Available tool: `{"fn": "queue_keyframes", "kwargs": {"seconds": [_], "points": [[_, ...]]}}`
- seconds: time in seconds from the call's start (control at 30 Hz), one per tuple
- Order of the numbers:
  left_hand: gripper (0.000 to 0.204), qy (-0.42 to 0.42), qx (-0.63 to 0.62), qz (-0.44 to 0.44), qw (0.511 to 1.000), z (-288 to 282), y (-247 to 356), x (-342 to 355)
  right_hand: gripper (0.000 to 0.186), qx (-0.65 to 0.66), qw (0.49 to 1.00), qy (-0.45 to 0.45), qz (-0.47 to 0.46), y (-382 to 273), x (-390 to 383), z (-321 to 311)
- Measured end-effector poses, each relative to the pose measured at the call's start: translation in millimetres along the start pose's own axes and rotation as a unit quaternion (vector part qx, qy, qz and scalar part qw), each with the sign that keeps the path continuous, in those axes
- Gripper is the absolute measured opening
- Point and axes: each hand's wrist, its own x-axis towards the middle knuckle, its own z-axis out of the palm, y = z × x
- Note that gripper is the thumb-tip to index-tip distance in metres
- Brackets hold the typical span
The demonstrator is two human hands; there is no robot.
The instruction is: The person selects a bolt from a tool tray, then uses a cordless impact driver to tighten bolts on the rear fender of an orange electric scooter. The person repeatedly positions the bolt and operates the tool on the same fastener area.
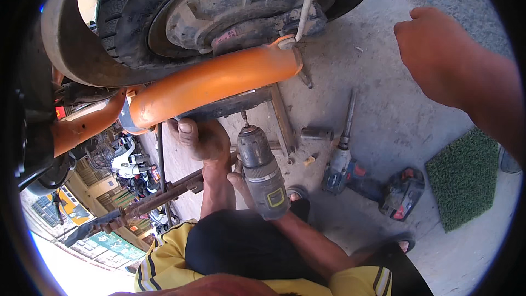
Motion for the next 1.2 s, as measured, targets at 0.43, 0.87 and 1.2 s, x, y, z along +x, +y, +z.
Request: {"fn": "queue_keyframes", "kwargs": {"seconds": [0.43,0.87,1.2], "points": [[0.123,-0.075,0.239,-0.029,0.968,-19,-5,-6,0.041,0.058,0.996,0.066,0.011,-5,7,-7],[0.114,-0.053,0.265,-0.036,0.962,-7,-3,-4,0.039,0.022,0.994,0.111,0.005,-10,3,1],[0.129,-0.078,0.309,-0.025,0.948,-13,-3,-3,0.038,0.012,0.992,0.128,0.006,-14,-2,-1]]}}
